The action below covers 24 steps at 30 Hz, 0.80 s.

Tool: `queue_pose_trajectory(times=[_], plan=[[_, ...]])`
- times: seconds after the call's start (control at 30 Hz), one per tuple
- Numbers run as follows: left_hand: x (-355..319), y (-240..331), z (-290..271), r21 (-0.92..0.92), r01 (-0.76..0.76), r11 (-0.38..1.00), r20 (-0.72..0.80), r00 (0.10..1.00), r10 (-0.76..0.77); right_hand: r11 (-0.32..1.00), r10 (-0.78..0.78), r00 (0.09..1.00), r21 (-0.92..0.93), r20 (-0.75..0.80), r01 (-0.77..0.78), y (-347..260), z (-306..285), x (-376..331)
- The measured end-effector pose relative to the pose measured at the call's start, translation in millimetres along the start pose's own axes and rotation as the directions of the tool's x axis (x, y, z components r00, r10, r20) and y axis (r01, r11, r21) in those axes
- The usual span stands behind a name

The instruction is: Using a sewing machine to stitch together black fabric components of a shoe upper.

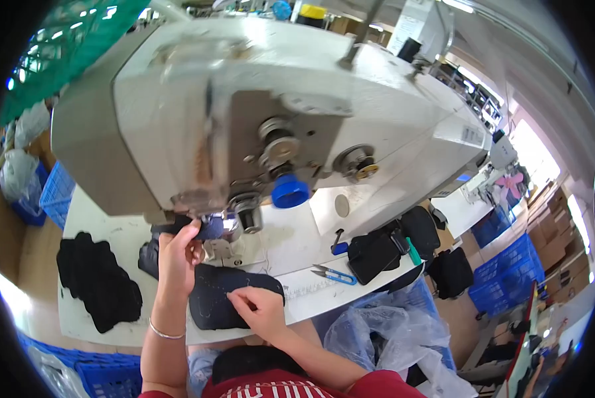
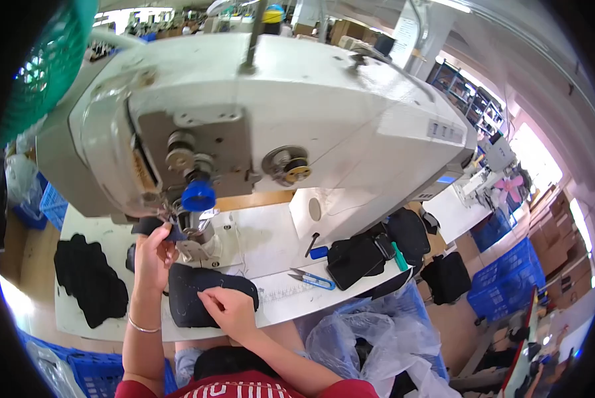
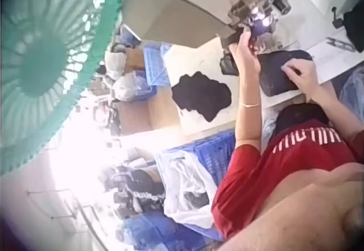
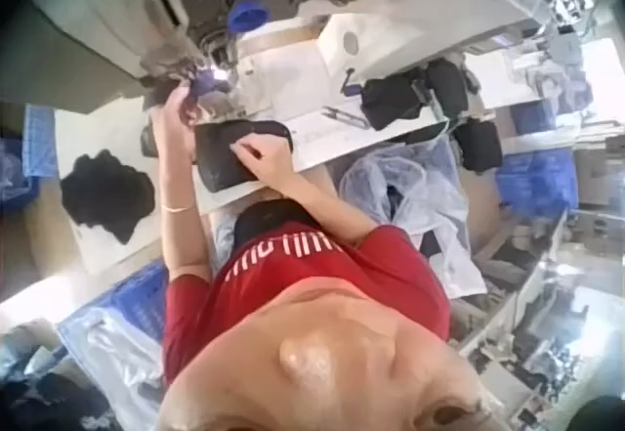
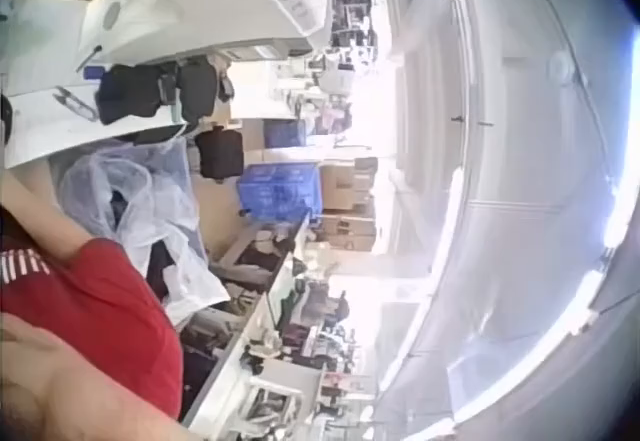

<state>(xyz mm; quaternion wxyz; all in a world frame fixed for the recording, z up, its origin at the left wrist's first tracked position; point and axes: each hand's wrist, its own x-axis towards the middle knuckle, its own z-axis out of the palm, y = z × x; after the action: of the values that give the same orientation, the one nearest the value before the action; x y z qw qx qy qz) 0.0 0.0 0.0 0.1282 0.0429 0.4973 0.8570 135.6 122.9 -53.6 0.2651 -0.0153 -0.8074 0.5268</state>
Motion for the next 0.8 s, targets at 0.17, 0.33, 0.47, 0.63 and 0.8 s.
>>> queue_pose_trajectory(times=[0.17, 0.33, 0.47, 0.63, 0.8], plan=[[-2.6, 14.6, -3.9, 0.018, 0.024, 1.000, -0.002, 1.000, -0.024, 0.999, -0.049, 0.999, 0.010, 0.007, 0.048, -4.7, 7.8, 5.4], [-10.0, 13.1, 13.0, -0.018, -0.002, 1.000, -0.011, 1.000, 0.001, 0.987, -0.163, 0.986, 0.005, -0.028, 0.163, 7.4, 1.1, 0.9], [0.9, 2.6, -9.4, -0.025, 0.016, 1.000, 0.017, 1.000, -0.015, 0.947, -0.319, 0.946, -0.061, -0.048, 0.316, 21.5, 3.4, 2.3], [-3.5, 7.2, -7.1, -0.100, 0.031, 0.995, -0.018, 0.999, -0.033, 0.875, -0.474, 0.878, -0.140, -0.061, 0.463, 27.2, 8.0, 6.2], [-4.2, 6.6, -3.5, -0.076, -0.004, 0.997, -0.032, 0.999, 0.002, 0.842, -0.522, 0.852, -0.179, -0.033, 0.509, 26.7, 8.5, 7.4]])
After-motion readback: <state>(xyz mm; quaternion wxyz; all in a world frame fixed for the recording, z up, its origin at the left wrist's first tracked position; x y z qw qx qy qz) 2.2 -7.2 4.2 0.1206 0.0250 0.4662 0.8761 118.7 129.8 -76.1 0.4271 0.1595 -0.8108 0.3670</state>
